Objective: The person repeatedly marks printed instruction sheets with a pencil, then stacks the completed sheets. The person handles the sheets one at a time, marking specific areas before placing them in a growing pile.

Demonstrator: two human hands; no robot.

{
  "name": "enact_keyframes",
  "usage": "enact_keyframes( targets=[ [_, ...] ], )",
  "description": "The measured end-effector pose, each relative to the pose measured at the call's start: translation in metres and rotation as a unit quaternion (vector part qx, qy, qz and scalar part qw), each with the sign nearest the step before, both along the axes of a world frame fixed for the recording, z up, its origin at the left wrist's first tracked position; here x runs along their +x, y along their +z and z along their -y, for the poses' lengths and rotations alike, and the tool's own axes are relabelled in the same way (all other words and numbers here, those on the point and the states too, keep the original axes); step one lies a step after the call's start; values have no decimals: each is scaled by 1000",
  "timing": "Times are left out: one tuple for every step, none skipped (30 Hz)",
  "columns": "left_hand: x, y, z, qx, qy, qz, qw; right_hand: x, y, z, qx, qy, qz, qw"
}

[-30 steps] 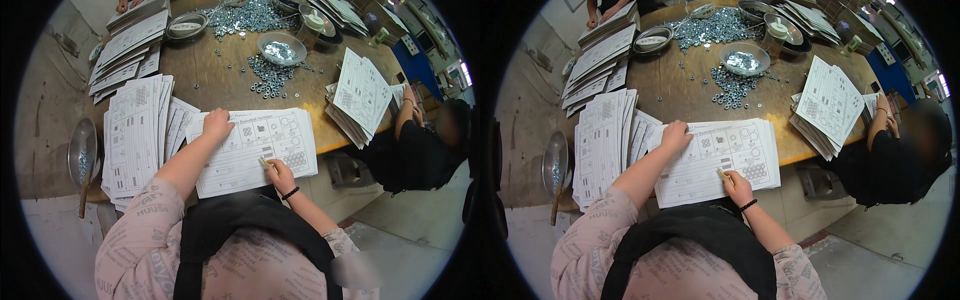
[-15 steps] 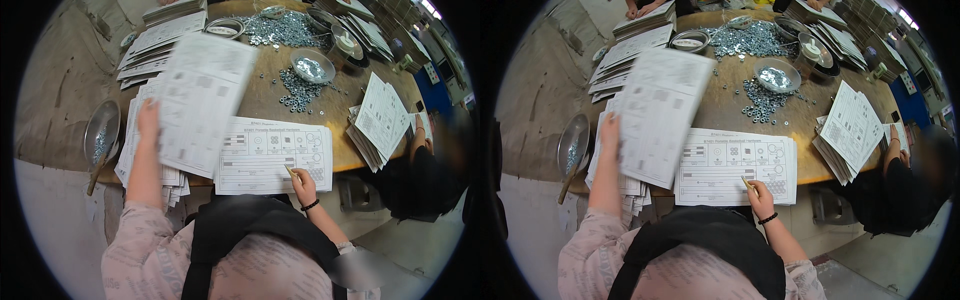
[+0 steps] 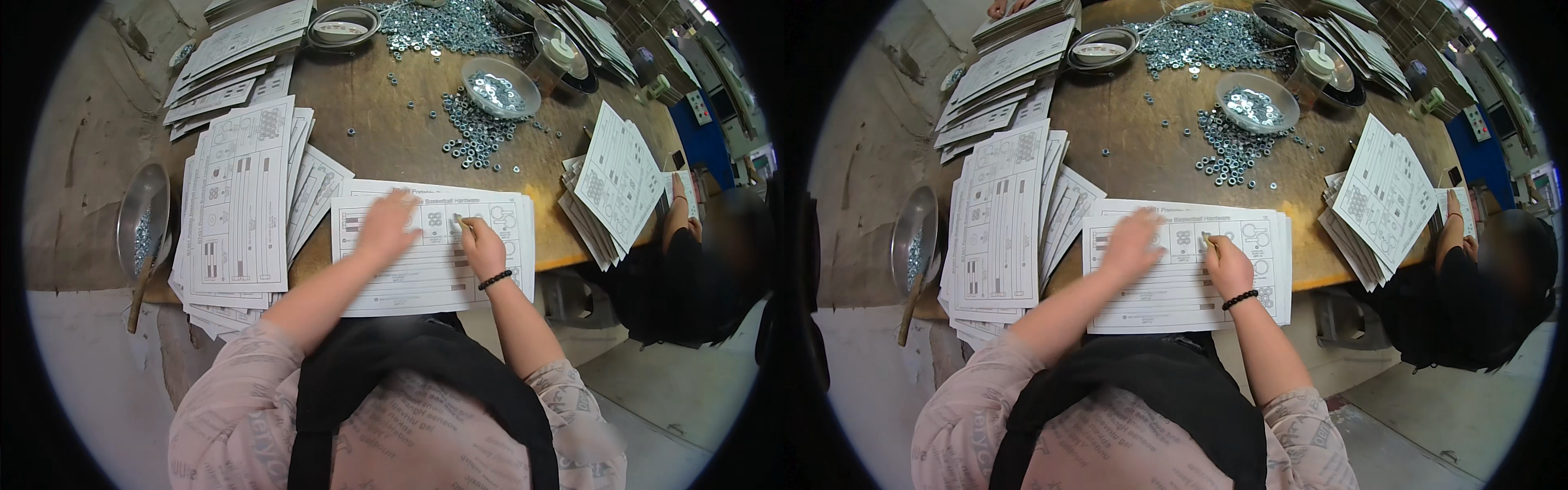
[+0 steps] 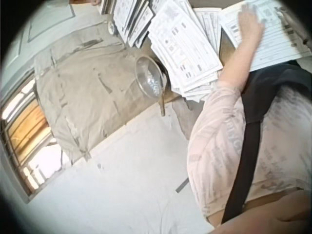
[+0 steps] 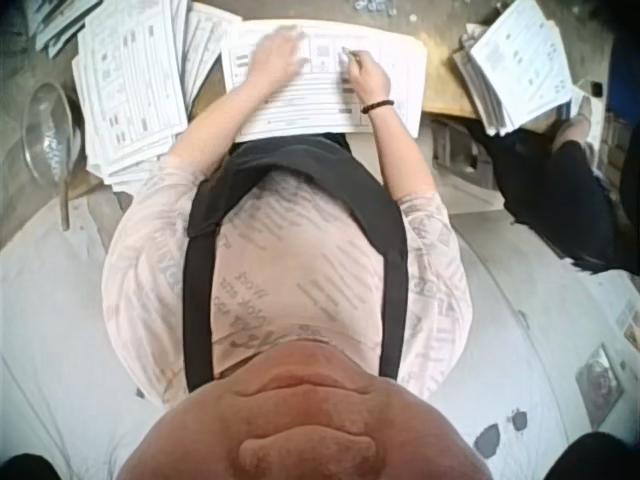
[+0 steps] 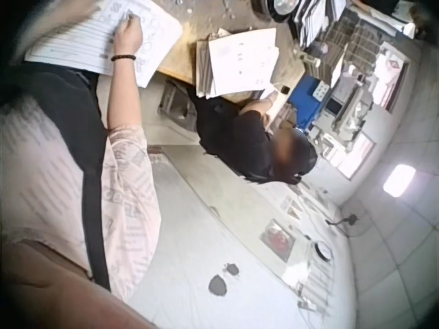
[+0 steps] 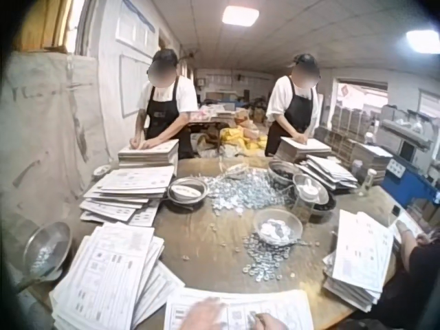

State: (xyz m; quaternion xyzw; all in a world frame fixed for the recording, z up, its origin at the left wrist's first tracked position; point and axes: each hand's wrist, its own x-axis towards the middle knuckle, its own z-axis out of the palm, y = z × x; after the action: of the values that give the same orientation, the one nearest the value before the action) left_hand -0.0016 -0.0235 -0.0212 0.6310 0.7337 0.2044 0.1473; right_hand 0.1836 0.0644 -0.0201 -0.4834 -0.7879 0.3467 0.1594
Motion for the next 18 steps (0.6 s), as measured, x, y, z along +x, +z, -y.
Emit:
enact_keyframes(
  targets=[
    [21, -7, -9, 4, -28, -30, 999, -4, 0, -2, 9, 0, 16, 1000],
    [34, -18, -14, 6, -55, -59, 997, -5, -4, -2, 19, 4, 37, 999],
    [37, -27, -14, 13, -72, -70, 995, -5, -8, -3, 29, 7, 59, 998],
    [39, -37, -15, 20, -88, -81, 993, -4, -12, -3, 39, 12, 81, 996],
    [40, -39, -17, 26, -103, -91, 990, -4, -16, -3, 62, 18, 73, 995],
    [40, -41, -18, 19, -104, -90, 990, -4, -19, -4, 87, 31, 78, 993],
    [39, -42, -19, 13, -105, -88, 990, -5, -22, -5, 113, 45, 82, 989],
    [38, -40, -18, 4, -107, -88, 990, -6, -25, -5, 136, 58, 86, 985],
    [39, -40, -18, 1, -107, -88, 990, -7, -27, -5, 165, 68, 69, 982],
    [40, -41, -18, -2, -106, -88, 990, -7, -27, -5, 149, 76, 100, 981],
    [40, -41, -19, -3, -105, -91, 990, -8, -26, -6, 136, 84, 130, 979],
    [40, -42, -20, -1, -102, -90, 991, -10, -24, -7, 122, 92, 159, 975],
    [40, -42, -20, 0, -100, -89, 991, -13, -21, -8, 105, 84, 171, 976],
    [41, -43, -19, 2, -97, -89, 991, -16, -17, -9, 90, 77, 182, 976],
    [41, -43, -19, 4, -96, -93, 991, -18, -15, -10, 74, 70, 193, 976],
    [40, -42, -20, 5, -95, -97, 991, -19, -14, -12, 66, 65, 181, 979],
    [40, -42, -20, 7, -97, -101, 990, -19, -13, -14, 57, 58, 170, 982],
    [40, -42, -20, 11, -95, -101, 990, -18, -13, -15, 49, 51, 159, 985]
  ],
)
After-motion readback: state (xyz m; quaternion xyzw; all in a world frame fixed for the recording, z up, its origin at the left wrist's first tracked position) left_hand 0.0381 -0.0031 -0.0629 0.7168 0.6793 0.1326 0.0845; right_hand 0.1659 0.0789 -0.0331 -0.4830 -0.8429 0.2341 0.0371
